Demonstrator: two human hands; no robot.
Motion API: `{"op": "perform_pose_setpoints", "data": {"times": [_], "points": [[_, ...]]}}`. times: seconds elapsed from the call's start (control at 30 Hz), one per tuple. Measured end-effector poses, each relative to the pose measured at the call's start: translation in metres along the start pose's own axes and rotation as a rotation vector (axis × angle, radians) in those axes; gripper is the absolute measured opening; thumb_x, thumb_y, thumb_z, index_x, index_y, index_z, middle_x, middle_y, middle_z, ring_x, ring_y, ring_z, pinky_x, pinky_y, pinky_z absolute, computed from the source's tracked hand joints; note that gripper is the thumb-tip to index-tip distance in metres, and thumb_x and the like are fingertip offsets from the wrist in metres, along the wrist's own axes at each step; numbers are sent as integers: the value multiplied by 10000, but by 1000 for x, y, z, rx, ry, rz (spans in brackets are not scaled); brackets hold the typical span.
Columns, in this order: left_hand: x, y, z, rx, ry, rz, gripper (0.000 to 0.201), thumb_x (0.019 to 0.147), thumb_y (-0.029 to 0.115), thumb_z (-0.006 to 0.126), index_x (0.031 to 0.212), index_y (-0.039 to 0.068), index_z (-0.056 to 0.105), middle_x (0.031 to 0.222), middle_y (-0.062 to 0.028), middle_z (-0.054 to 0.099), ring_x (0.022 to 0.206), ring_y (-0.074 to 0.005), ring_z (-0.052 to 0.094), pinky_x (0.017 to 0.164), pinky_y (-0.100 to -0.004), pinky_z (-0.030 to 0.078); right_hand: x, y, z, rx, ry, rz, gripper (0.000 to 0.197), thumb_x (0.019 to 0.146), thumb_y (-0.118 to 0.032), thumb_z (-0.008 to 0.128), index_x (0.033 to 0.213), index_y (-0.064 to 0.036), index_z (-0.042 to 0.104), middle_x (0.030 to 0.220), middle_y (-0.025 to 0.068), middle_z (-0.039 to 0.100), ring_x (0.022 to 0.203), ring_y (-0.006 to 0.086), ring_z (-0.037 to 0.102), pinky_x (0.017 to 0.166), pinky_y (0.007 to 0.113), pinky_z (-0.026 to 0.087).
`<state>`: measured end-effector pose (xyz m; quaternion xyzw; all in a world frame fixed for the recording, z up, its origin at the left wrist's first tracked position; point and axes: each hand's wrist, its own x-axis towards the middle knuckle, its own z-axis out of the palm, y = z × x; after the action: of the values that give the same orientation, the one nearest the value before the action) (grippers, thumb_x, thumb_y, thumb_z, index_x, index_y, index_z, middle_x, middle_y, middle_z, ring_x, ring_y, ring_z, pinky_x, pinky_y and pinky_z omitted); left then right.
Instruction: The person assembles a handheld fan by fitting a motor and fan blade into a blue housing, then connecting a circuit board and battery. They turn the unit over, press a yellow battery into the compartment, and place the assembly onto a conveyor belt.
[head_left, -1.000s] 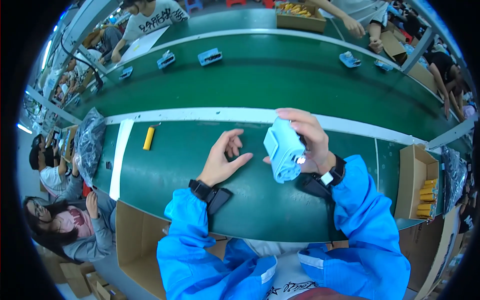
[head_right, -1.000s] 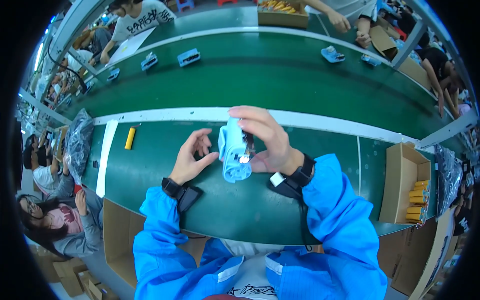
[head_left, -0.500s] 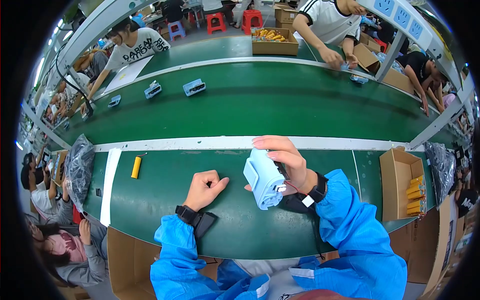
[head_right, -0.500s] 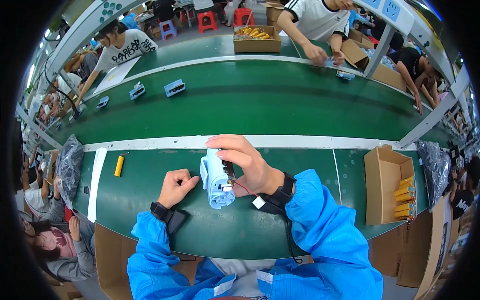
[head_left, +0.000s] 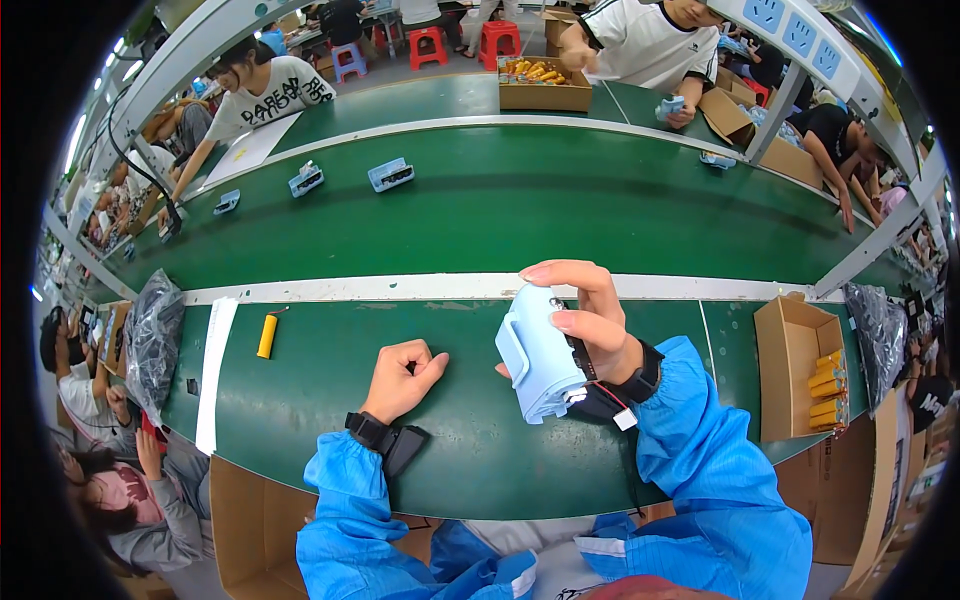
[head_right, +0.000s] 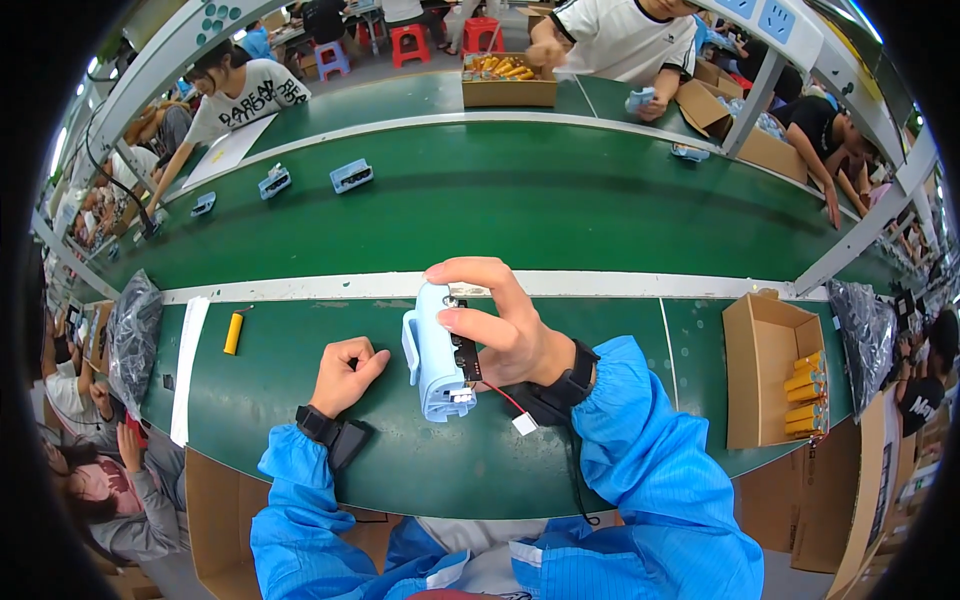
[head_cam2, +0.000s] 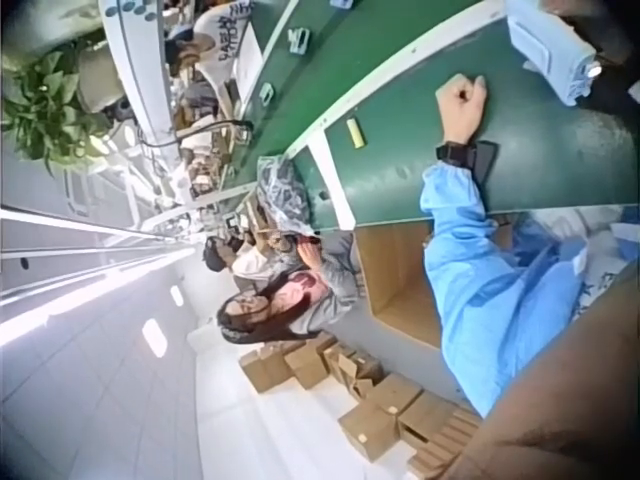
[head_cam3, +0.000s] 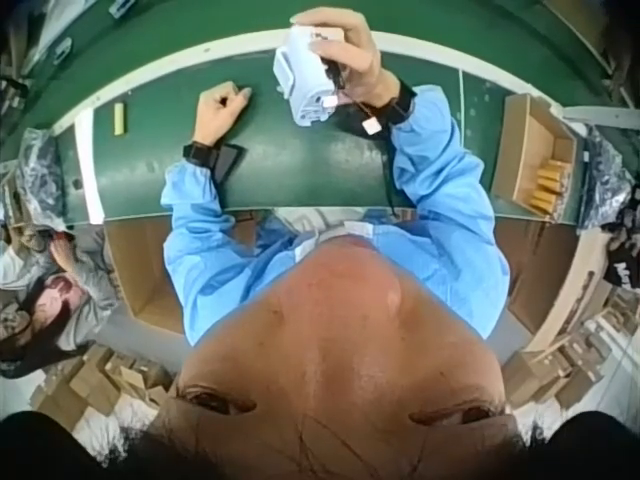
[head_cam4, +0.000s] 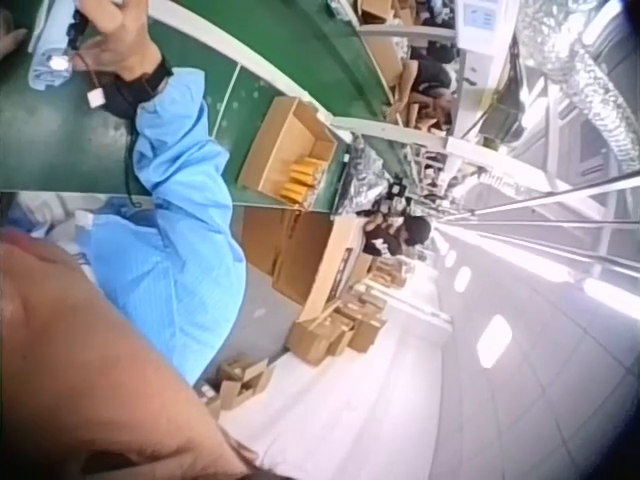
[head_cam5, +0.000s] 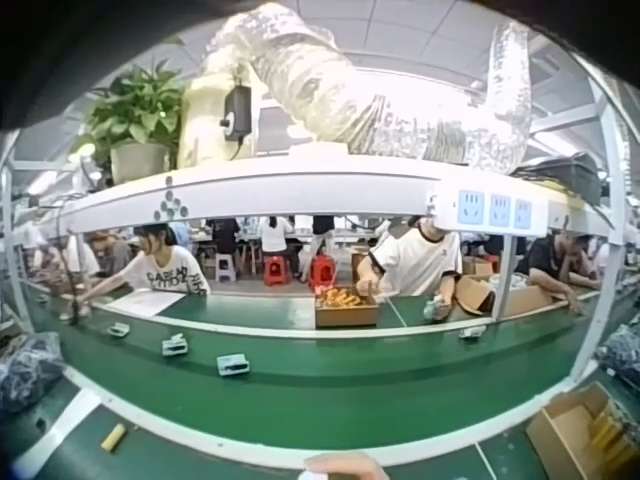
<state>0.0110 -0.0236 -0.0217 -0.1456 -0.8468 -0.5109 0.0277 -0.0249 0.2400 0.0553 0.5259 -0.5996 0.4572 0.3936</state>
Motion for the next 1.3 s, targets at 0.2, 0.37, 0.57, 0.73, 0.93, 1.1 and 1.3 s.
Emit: {"op": "perform_pose_setpoints", "data": {"times": [0.2, 0.37, 0.57, 0.73, 0.93, 1.1, 1.3], "points": [[0, -2, 0, -8, -6, -24, 407, 848, 51, 688, 585, 30, 377, 557, 16, 409, 543, -68, 359, 500, -267, 301, -4, 1, 3, 16, 50, 42, 689, 592, -91, 868, 1164, -109, 483, 1225, 233, 496, 1019, 339, 570, 823, 396, 511], [2, -3, 0, -17, -7, -12, 403, 851, 41, 680, 586, 25, 377, 566, 15, 408, 551, -68, 353, 505, -268, 297, 4, 3, -1, -28, 21, 45, 748, 568, -89, 887, 1196, -115, 481, 1232, 224, 489, 1005, 320, 562, 816, 372, 513], [2, -3, -1, -29, -7, -7, 402, 852, 37, 678, 586, 20, 377, 573, 13, 409, 556, -72, 351, 507, -270, 298, 3, 5, 1, -20, -13, 46, 786, 559, -97, 898, 1224, -122, 478, 1238, 212, 480, 1012, 305, 551, 805, 365, 512], [0, -6, -2, -13, -2, -2, 403, 846, 54, 687, 585, 16, 382, 564, 3, 407, 542, -79, 350, 496, -278, 299, 2, 3, 3, -15, -19, 48, 781, 558, -96, 897, 1220, -121, 482, 1232, 212, 479, 1021, 308, 547, 799, 366, 512], [0, -6, -1, -15, -2, 0, 416, 835, 91, 703, 580, 11, 385, 543, -12, 394, 513, -96, 340, 474, -293, 292, 4, 1, 2, -21, -25, 58, 783, 554, -92, 895, 1223, -118, 488, 1231, 214, 475, 1011, 307, 547, 788, 361, 514], [0, -12, -2, -6, -7, 7, 414, 835, 97, 704, 580, 12, 389, 539, -12, 389, 511, -99, 332, 471, -296, 288, 4, 2, 5, -21, -12, 52, 779, 553, -86, 893, 1221, -115, 495, 1231, 213, 472, 998, 302, 549, 779, 360, 518], [1, -11, -2, -16, -8, 18, 416, 838, 108, 705, 581, 13, 392, 534, -11, 378, 510, -99, 323, 467, -295, 281, 2, 2, 2, -91, -56, 74, 835, 576, -205, 934, 1234, -166, 422, 1212, 221, 481, 1012, 294, 544, 793, 365, 492]]}}
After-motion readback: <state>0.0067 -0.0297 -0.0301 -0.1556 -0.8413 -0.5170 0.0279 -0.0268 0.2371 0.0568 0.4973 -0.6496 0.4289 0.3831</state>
